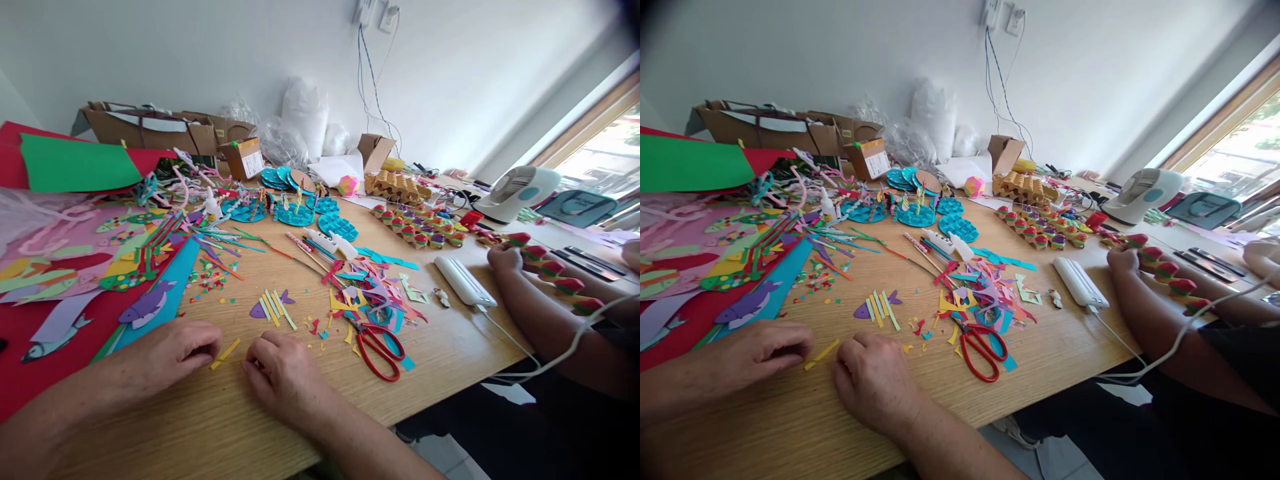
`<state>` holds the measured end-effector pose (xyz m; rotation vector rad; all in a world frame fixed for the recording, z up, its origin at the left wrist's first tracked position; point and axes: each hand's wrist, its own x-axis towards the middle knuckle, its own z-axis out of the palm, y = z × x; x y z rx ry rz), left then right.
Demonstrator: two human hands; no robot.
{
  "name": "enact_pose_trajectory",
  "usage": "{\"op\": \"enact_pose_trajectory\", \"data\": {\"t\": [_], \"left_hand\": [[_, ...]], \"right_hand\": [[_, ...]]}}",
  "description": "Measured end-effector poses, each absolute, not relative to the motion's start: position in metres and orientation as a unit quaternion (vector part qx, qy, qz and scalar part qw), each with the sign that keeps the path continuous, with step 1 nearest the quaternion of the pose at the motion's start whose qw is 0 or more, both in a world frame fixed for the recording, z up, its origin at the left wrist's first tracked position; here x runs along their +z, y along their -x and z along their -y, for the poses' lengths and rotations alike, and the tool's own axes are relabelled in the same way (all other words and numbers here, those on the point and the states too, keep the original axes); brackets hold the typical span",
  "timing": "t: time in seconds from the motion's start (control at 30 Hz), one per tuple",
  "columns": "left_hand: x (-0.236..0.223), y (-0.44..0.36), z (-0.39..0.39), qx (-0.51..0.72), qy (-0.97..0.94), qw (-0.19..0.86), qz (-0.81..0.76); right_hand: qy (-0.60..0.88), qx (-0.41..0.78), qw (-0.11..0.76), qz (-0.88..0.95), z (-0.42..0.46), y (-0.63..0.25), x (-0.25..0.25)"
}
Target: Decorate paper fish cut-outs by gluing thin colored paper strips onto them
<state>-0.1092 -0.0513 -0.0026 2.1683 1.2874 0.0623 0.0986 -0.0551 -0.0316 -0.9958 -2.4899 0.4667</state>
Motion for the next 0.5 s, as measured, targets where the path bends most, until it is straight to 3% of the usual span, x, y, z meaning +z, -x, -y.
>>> {"op": "enact_pose_trajectory", "data": {"t": [0.5], "left_hand": [[0.018,0.086,0.046,0.114,-0.736,0.435,-0.506]], "right_hand": [[0.347,0.208,0.363,0.840,0.048,-0.104,-0.034]]}}
